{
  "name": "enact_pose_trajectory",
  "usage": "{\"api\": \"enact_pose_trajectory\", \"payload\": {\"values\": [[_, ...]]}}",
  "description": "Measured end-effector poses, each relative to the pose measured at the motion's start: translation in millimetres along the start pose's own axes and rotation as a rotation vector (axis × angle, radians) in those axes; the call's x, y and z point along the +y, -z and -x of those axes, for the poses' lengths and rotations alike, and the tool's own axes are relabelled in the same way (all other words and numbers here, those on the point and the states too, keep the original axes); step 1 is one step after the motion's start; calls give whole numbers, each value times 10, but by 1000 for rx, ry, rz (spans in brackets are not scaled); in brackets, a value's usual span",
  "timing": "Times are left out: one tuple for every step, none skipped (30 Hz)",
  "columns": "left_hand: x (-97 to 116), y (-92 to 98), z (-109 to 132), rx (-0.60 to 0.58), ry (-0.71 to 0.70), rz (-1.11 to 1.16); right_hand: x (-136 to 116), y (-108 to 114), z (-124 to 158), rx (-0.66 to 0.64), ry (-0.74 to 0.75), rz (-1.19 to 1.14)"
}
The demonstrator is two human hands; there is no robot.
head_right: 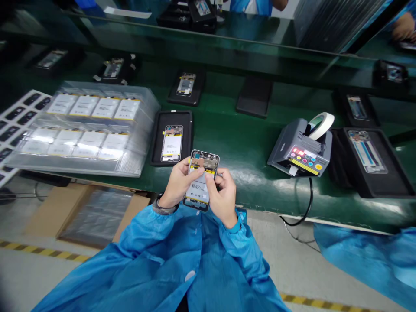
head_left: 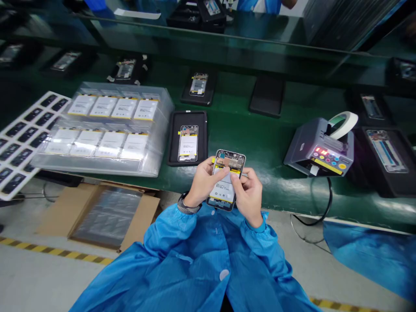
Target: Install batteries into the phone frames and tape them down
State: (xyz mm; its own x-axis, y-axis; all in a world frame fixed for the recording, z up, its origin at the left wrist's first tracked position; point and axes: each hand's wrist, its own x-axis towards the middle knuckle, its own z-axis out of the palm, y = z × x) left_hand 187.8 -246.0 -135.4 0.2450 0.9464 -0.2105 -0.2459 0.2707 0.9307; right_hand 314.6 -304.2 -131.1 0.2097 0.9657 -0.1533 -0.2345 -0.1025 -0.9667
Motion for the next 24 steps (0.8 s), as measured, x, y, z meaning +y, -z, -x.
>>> {"api": "enact_pose_trajectory", "payload": {"values": [[15,5,5,-7,-2,-14,-1,2,7,2,8,8],[29,8,9,-13,-5,-32,-3,7,10,-4,8,12],[41,10,15,-17,-12,-50,-7,14,9,-20,1,13],[51,10,21,-19,-21,-66,-15,22,5,-39,-6,15],[59,8,29,-17,-30,-79,-27,31,-1,-55,-7,23],[64,4,39,-11,-38,-90,-41,40,-9,-64,1,36],[68,-3,49,-3,-45,-100,-57,50,-16,-64,17,56],[71,-10,61,3,-50,-110,-74,58,-22,-59,36,79],[74,-19,72,7,-55,-119,-91,67,-26,-53,53,102],[78,-26,84,10,-59,-129,-107,75,-27,-49,64,120],[84,-33,95,11,-64,-139,-121,81,-25,-50,68,132],[92,-37,106,11,-68,-149,-133,86,-20,-54,69,138],[102,-40,116,12,-69,-160,-143,90,-13,-58,71,142],[113,-42,125,12,-67,-171,-151,92,-5,-63,74,143],[124,-41,132,12,-66,-181,-157,93,2,-67,77,143],[134,-39,138,9,-66,-186,-162,93,9,-70,81,145],[142,-37,141,6,-67,-187,-165,92,14,-72,84,146],[146,-33,142,2,-67,-187,-166,91,17,-73,89,148],[148,-30,141,-2,-69,-185,-166,90,19,-73,94,152],[147,-26,139,-8,-71,-183,-164,89,19,-74,99,157],[143,-22,135,-13,-75,-183,-161,88,18,-71,106,167],[138,-18,132,-19,-81,-184,-155,88,17,-68,115,179],[133,-14,130,-27,-89,-184,-149,86,16,-65,124,192],[130,-11,129,-37,-99,-184,-143,83,16,-60,132,202]]}}
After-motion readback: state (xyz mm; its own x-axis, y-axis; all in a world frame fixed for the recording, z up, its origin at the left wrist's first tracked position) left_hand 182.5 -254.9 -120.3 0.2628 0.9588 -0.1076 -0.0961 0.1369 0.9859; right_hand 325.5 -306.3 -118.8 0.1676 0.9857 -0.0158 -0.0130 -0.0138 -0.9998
